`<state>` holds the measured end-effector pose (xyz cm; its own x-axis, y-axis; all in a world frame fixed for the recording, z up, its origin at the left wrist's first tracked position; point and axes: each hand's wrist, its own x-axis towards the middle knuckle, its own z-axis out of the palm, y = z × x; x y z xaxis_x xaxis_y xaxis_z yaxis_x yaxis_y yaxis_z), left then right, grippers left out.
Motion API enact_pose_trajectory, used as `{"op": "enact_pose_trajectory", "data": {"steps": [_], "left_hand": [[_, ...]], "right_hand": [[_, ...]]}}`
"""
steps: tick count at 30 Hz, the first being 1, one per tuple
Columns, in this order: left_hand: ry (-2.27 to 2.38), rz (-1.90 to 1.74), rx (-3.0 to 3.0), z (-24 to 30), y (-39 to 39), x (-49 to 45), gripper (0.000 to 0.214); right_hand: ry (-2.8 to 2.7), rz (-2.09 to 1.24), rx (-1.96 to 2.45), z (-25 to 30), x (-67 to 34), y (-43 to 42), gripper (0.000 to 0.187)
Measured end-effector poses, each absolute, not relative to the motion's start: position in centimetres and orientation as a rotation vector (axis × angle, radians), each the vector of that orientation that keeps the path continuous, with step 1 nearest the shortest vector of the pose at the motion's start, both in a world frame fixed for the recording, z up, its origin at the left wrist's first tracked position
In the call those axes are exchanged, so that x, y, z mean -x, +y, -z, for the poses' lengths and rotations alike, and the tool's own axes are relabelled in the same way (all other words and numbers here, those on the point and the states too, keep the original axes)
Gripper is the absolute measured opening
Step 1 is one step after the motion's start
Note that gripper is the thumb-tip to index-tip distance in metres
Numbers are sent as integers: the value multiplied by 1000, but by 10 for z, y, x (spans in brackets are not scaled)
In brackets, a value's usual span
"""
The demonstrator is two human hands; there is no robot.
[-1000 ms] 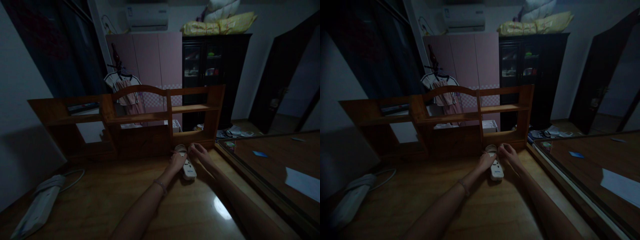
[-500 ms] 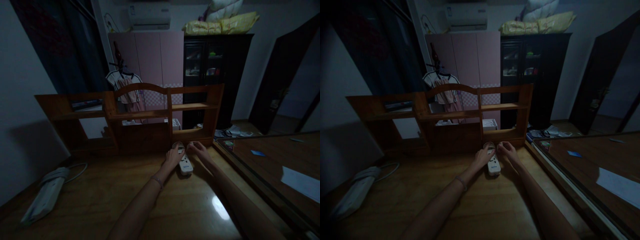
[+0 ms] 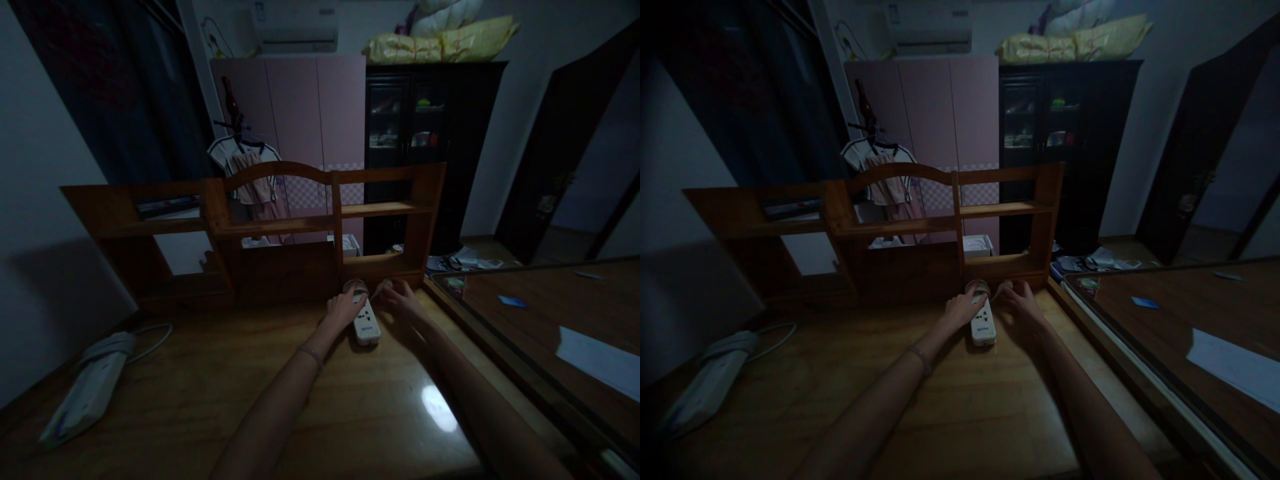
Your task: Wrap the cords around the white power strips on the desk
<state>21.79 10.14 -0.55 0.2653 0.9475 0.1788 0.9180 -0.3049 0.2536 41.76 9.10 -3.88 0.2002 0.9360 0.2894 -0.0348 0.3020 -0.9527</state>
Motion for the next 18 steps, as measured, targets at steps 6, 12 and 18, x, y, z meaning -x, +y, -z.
{"op": "enact_pose_trajectory", "data": {"steps": [6,12,18], "left_hand": [[1847,-421,-2440,10,101,-216,72],[1893,-448,-2492,9,95,-216,69],[1910,-465,-2528,2,89,-222,63]], "right_hand": [[-1057,-813,1168,49,-421,97,72],[-1094,-627,1235,42,-428,97,63],[-1259,-633,1281,44,-431,101,42]]}}
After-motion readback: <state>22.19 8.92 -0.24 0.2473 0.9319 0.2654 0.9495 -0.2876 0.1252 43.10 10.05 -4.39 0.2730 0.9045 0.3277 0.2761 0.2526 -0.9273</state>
